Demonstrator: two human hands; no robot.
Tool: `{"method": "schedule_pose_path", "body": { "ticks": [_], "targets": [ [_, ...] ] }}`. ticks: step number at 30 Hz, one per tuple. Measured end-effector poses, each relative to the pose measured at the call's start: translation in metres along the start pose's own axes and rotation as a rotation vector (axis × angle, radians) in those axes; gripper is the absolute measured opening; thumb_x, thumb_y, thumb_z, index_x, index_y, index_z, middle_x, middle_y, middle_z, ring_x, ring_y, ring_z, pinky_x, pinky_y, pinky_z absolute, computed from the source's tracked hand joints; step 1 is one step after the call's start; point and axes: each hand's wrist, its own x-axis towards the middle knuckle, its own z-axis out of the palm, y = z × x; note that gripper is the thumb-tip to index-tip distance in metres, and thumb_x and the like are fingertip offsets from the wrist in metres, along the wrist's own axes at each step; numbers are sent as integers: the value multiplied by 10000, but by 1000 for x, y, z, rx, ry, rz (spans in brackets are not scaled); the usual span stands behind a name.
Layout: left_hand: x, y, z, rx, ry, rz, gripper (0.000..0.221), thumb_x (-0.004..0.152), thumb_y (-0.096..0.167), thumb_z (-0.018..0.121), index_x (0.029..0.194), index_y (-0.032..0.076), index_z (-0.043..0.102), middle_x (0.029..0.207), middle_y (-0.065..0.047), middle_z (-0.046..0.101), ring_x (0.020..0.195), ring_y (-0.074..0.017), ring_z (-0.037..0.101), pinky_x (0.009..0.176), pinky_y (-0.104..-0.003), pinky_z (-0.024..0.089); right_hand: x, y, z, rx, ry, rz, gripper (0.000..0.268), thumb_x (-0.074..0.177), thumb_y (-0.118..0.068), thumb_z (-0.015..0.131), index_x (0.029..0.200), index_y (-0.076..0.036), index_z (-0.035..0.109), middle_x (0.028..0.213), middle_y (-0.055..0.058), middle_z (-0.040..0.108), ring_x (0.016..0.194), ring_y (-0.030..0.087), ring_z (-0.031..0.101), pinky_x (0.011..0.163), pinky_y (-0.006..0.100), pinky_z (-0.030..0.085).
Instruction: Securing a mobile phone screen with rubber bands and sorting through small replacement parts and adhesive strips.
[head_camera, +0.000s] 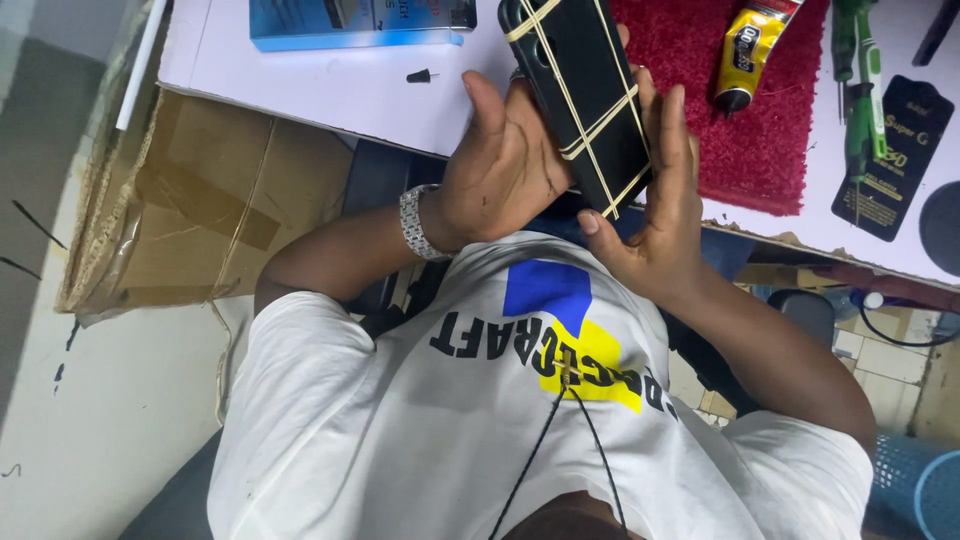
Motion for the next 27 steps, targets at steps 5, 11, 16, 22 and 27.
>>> {"method": "schedule_pose_path", "body": {
  "ticks": [5,11,16,22,27],
  "targets": [
    [-1,-1,1,-154,24,9,1051,910,577,224,1764,-32,154,1802,-289,198,1664,-410,191,1369,-554,169,0,-2,0,-5,-2,-9,965,1138,-411,653,1777,-127,-11,1876,175,231,1754,336,340,1440,460,335],
    [-3,-1,-4,-44,-5,-8,1122,826,570,259,1777,-14,140,1793,-281,227,1657,-413,233,1368,-576,222,-3,-2,1,-47,3,-14,967,1138,-437,646,1779,-123,-6,1877,175,224,1736,337,369,1408,450,341],
    [10,-4,-82,346,-236,34,1185,782,285,908,1708,118,187,1766,-211,349,1668,-378,381,1423,-605,375,-10,9,7,-167,41,-38,972,1133,-503,619,1781,-105,14,1867,173,223,1716,362,398,1381,489,382],
    [14,-7,-103,776,-407,190,919,1058,47,809,1697,178,161,1755,-166,378,1670,-309,375,1442,-524,343,-33,44,23,-505,120,-173,1227,1092,-588,827,1776,-119,-77,1854,201,56,1752,373,246,1324,533,383],
    [17,-11,-103,609,-383,217,699,1091,96,811,1653,88,396,1673,-188,505,1594,-352,472,1376,-542,413,-29,32,37,-716,371,-274,1079,1089,-706,743,1724,-71,143,1706,227,331,1523,372,488,1168,470,501]
  ]
}}
